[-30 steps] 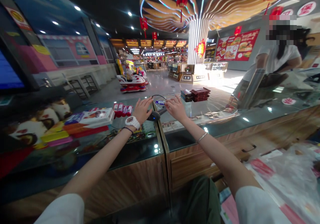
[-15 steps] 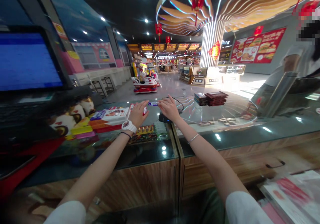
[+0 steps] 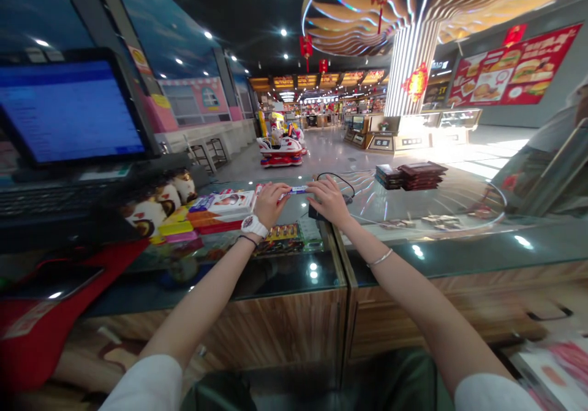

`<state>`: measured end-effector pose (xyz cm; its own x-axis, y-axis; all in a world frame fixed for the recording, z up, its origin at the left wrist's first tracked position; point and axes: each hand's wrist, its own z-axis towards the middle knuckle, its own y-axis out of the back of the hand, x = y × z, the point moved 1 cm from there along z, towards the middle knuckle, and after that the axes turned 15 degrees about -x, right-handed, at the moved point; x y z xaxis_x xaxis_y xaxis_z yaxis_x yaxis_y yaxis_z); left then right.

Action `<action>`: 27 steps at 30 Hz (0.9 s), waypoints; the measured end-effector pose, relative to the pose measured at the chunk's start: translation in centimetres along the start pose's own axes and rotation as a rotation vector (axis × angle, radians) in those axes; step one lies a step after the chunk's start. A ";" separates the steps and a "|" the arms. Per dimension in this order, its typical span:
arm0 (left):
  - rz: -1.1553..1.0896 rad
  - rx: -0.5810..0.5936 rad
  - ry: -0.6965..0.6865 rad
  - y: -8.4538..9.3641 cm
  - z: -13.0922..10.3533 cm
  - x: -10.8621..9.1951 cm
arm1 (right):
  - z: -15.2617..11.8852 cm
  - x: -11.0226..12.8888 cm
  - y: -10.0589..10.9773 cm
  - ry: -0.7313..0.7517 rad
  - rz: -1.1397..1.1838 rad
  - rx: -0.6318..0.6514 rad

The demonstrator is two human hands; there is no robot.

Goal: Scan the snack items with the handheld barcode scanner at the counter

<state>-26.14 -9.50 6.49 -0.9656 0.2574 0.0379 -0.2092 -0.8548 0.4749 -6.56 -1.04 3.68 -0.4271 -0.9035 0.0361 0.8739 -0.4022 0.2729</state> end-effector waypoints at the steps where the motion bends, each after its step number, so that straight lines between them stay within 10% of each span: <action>1: -0.007 -0.007 0.015 0.0 0.0 0.0 | 0.0 0.0 0.1 0.001 -0.003 0.000; 27: -0.139 -0.097 -0.059 -1.1 -0.8 0.6 | -0.5 -0.4 -0.2 -0.009 -0.044 -0.101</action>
<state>-26.60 -8.78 5.27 -0.9161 0.3999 0.0307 -0.3569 -0.8477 0.3926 -6.43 -0.66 3.15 -0.4677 -0.8832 0.0352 0.8729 -0.4552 0.1759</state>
